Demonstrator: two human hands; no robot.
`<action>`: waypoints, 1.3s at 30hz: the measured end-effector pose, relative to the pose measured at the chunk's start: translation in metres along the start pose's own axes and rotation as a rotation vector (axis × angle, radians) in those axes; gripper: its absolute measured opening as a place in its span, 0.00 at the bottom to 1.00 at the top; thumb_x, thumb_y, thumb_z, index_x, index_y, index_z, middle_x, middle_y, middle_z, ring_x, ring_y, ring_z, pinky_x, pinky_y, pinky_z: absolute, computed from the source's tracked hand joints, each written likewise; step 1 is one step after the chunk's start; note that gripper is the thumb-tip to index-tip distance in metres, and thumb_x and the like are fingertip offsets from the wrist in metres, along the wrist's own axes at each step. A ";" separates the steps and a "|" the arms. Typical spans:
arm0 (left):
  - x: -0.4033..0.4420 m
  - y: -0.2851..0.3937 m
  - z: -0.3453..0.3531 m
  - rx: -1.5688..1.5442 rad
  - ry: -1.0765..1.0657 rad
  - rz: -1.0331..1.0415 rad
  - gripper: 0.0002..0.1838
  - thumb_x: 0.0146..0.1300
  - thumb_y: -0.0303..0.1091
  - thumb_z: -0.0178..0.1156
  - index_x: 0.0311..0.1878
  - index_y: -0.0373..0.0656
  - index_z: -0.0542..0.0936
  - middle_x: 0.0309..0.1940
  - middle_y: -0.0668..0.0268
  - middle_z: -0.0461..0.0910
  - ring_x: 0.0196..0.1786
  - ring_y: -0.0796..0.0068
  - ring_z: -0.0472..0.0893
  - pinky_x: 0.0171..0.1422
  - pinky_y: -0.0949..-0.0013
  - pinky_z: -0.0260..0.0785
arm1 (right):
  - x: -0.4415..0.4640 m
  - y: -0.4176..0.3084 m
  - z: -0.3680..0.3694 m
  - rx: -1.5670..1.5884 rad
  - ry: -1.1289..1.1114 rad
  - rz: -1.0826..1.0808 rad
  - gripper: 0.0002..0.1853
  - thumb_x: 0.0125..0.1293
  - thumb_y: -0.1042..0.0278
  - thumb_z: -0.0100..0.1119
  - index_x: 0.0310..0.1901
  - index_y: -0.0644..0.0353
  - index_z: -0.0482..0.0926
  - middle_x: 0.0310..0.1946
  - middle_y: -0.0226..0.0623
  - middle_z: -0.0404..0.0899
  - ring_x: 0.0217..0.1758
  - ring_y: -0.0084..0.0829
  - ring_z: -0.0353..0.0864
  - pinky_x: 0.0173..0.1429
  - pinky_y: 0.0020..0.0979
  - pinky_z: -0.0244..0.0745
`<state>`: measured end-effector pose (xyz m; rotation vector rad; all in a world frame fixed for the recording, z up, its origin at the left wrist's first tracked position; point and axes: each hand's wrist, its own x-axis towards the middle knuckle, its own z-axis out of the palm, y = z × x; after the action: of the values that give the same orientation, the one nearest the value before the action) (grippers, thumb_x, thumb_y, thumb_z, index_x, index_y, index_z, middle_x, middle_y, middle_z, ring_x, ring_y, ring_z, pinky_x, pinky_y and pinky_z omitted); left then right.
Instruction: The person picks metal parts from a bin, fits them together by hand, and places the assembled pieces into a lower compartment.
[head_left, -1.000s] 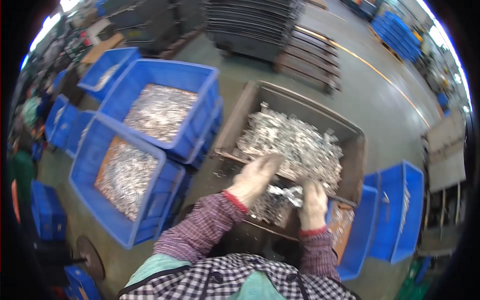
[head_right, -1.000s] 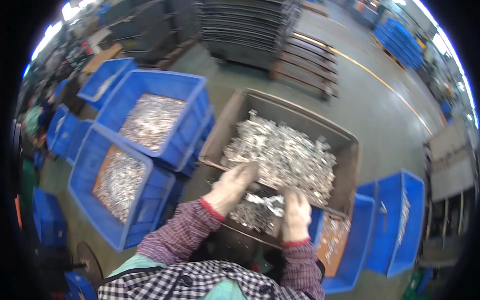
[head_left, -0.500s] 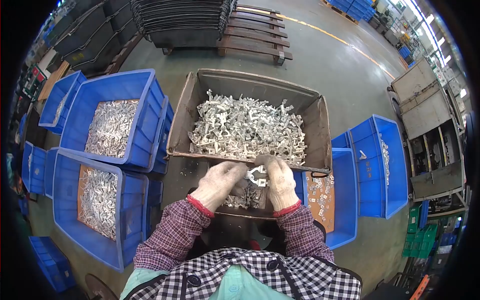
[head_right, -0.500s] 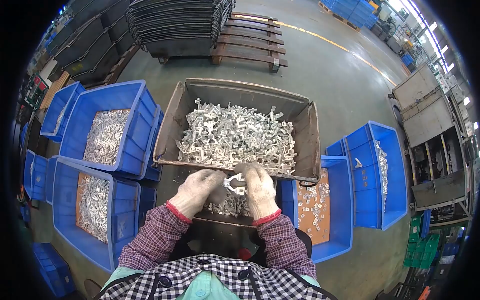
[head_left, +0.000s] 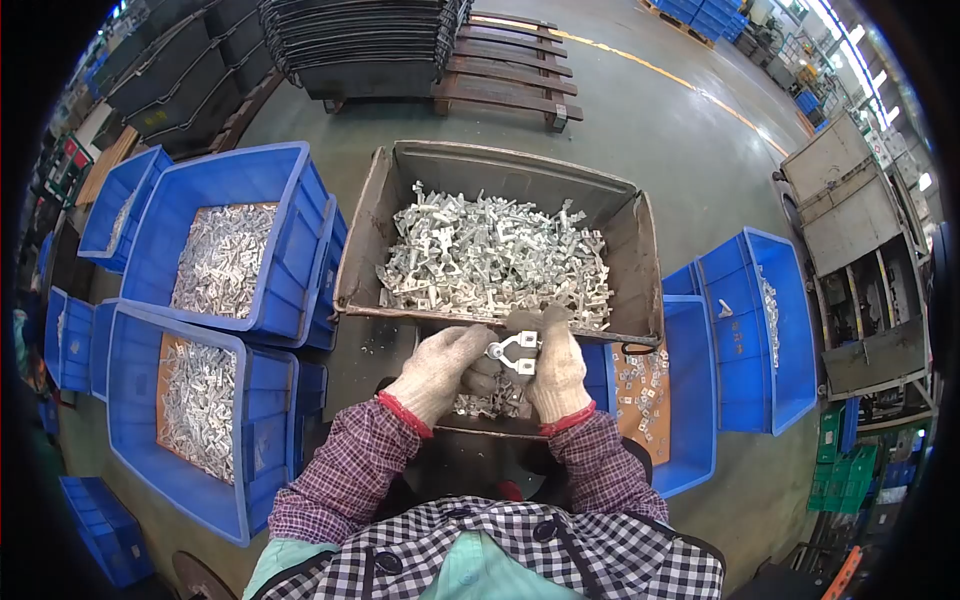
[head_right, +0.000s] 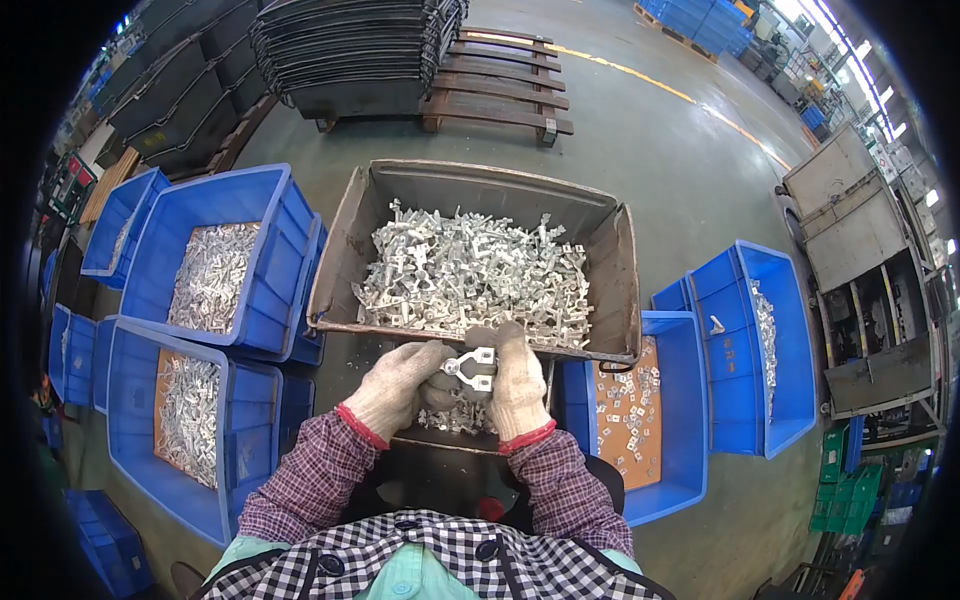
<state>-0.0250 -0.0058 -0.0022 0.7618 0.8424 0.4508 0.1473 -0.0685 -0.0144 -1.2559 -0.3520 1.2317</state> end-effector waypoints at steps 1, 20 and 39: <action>-0.001 0.000 0.001 0.023 0.018 0.008 0.29 0.76 0.51 0.61 0.64 0.32 0.79 0.48 0.58 0.87 0.41 0.71 0.87 0.46 0.69 0.83 | 0.000 -0.001 0.000 0.133 -0.007 0.095 0.31 0.79 0.40 0.50 0.52 0.66 0.83 0.36 0.38 0.85 0.32 0.27 0.83 0.32 0.30 0.79; -0.005 0.013 0.002 0.219 0.211 0.125 0.23 0.76 0.43 0.62 0.62 0.31 0.81 0.46 0.57 0.86 0.43 0.71 0.87 0.47 0.69 0.84 | -0.004 -0.015 -0.004 -0.540 0.054 -0.226 0.25 0.76 0.52 0.58 0.62 0.65 0.84 0.57 0.43 0.86 0.60 0.32 0.82 0.69 0.33 0.72; 0.005 -0.007 0.018 0.601 0.031 0.161 0.24 0.76 0.46 0.59 0.61 0.34 0.83 0.48 0.57 0.89 0.40 0.72 0.89 0.49 0.69 0.82 | -0.026 -0.092 -0.106 -1.750 0.292 -1.209 0.19 0.55 0.77 0.68 0.49 0.46 0.87 0.40 0.35 0.85 0.39 0.41 0.87 0.40 0.39 0.85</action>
<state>-0.0071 -0.0153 -0.0019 1.3867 0.9609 0.3521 0.2656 -0.1291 0.0361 -1.9571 -1.8369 -0.6412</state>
